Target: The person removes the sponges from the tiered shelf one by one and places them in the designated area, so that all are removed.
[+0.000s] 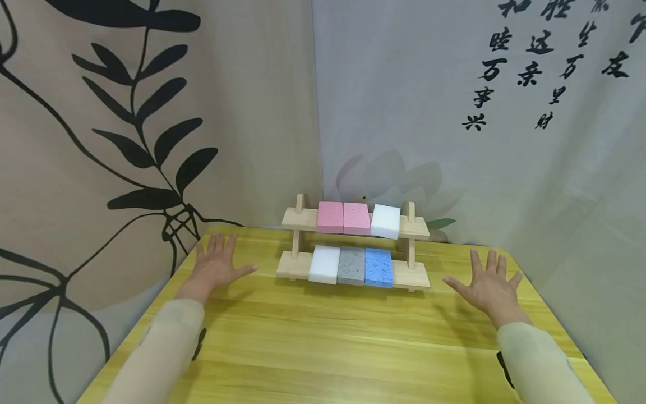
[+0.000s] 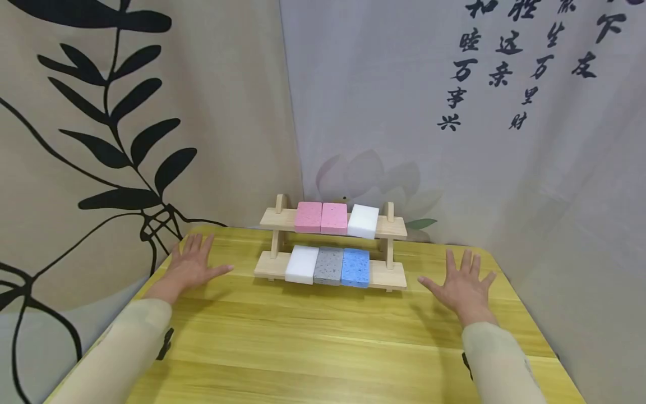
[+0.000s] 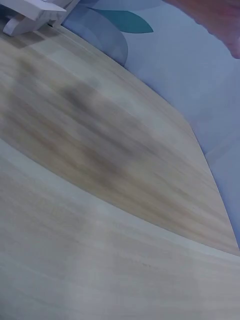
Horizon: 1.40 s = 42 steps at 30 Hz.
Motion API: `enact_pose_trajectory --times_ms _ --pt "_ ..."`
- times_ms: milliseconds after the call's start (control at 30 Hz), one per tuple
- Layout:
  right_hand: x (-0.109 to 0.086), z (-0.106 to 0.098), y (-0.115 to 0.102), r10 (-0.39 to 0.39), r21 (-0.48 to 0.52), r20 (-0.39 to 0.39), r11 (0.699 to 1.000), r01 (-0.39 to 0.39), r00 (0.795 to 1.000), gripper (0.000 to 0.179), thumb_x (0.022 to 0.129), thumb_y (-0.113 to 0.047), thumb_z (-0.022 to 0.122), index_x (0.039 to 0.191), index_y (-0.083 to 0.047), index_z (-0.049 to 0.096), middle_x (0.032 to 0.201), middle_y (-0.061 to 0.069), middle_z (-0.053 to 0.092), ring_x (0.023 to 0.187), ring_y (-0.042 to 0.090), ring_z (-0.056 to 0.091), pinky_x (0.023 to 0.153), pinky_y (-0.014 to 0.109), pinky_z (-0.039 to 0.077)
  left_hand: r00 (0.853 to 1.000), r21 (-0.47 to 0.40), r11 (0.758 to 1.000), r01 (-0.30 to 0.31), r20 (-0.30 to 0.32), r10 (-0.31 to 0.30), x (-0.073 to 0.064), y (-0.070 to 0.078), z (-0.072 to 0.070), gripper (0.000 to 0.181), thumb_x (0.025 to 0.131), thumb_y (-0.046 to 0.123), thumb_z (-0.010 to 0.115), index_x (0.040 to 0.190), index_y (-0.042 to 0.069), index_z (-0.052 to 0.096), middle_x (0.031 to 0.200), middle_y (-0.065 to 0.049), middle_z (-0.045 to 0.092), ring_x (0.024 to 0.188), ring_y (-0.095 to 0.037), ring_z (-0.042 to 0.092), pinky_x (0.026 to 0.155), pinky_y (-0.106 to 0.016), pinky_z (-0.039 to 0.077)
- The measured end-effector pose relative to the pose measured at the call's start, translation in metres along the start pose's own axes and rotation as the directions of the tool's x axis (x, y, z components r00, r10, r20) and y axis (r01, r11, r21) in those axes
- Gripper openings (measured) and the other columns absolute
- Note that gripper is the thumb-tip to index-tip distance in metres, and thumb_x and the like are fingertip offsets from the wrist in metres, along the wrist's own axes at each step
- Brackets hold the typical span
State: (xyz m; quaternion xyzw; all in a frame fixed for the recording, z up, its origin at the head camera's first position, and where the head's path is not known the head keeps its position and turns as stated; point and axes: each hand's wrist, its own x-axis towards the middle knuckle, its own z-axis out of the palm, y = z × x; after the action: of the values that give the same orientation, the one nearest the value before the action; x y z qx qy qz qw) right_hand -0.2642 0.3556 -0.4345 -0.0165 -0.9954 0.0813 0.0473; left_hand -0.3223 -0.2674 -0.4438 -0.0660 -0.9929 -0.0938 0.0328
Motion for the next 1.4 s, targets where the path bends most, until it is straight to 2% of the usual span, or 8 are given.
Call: enact_pose_trajectory --times_ms 133,267,533,733,867,1100,1400 --pt "0.003 -0.002 -0.002 -0.008 0.002 -0.015 1.000 0.008 1.000 0.116 0.086 -0.081 0.041 0.157 0.003 0.005 0.151 0.044 -0.010 0.137 0.062 -0.010 0.092 0.084 -0.007 1.000 0.002 1.000 -0.001 -0.001 0.001 0.003 0.004 -0.002 0.122 0.080 0.087 0.043 0.158 0.001 0.007 0.157 -0.036 -0.003 0.144 -0.052 -0.006 0.106 -0.069 -0.014" --pt "0.004 -0.004 -0.005 -0.014 0.010 -0.026 1.000 0.014 1.000 0.115 0.086 -0.081 0.041 0.157 0.002 0.004 0.151 0.044 -0.009 0.138 0.062 -0.007 0.093 0.084 -0.006 1.000 -0.018 1.000 -0.001 0.008 0.001 0.005 0.009 -0.003 0.119 0.082 0.083 0.046 0.158 0.000 0.006 0.157 -0.036 -0.004 0.144 -0.053 -0.007 0.106 -0.068 -0.015" --pt "0.007 -0.005 -0.013 -0.017 0.030 -0.037 0.999 0.018 0.999 0.114 0.087 -0.081 0.040 0.158 -0.001 0.002 0.151 0.045 -0.007 0.138 0.062 -0.005 0.093 0.084 -0.005 1.000 -0.032 0.999 -0.001 0.013 0.002 0.008 0.019 -0.001 0.117 0.084 0.081 0.046 0.158 0.000 0.005 0.157 -0.036 -0.002 0.144 -0.053 -0.004 0.108 -0.069 -0.008" --pt "0.008 -0.006 -0.021 -0.010 0.045 -0.037 0.999 0.012 0.999 0.114 0.087 -0.080 0.040 0.157 0.001 0.004 0.152 0.044 -0.007 0.138 0.062 -0.006 0.093 0.084 -0.005 1.000 -0.065 0.998 0.006 0.026 -0.005 0.010 0.029 -0.001 0.115 0.086 0.077 0.049 0.158 0.002 0.002 0.158 -0.035 -0.002 0.145 -0.051 -0.005 0.109 -0.069 -0.008" --pt "0.009 -0.007 -0.027 -0.008 0.068 -0.048 0.998 0.012 0.999 0.113 0.087 -0.079 0.042 0.157 0.003 0.007 0.152 0.044 -0.005 0.138 0.062 -0.004 0.093 0.084 -0.003 1.000 -0.096 0.995 0.009 0.030 -0.006 0.012 0.034 0.002 0.115 0.085 0.079 0.048 0.158 0.002 0.002 0.158 -0.034 -0.001 0.145 -0.050 -0.005 0.109 -0.068 -0.007" --pt "0.013 -0.010 -0.036 -0.009 0.109 -0.047 0.994 0.014 0.999 0.111 0.089 -0.078 0.040 0.157 0.003 0.003 0.152 0.044 -0.005 0.137 0.063 -0.006 0.093 0.084 -0.002 1.000 -0.163 0.987 -0.004 0.009 0.006 0.013 0.041 0.008 0.113 0.086 0.076 0.050 0.158 0.001 0.006 0.158 -0.034 0.004 0.145 -0.050 -0.002 0.110 -0.068 -0.005" --pt "0.017 -0.013 -0.053 -0.009 0.159 -0.087 0.987 0.023 0.996 0.108 0.090 -0.076 0.042 0.156 0.003 0.009 0.153 0.043 0.000 0.137 0.064 0.001 0.096 0.083 0.002 1.000 -0.248 0.969 -0.002 0.029 0.010 0.014 0.053 0.011 0.110 0.088 0.072 0.053 0.158 0.002 0.004 0.159 -0.032 0.009 0.145 -0.049 0.004 0.111 -0.067 0.000"
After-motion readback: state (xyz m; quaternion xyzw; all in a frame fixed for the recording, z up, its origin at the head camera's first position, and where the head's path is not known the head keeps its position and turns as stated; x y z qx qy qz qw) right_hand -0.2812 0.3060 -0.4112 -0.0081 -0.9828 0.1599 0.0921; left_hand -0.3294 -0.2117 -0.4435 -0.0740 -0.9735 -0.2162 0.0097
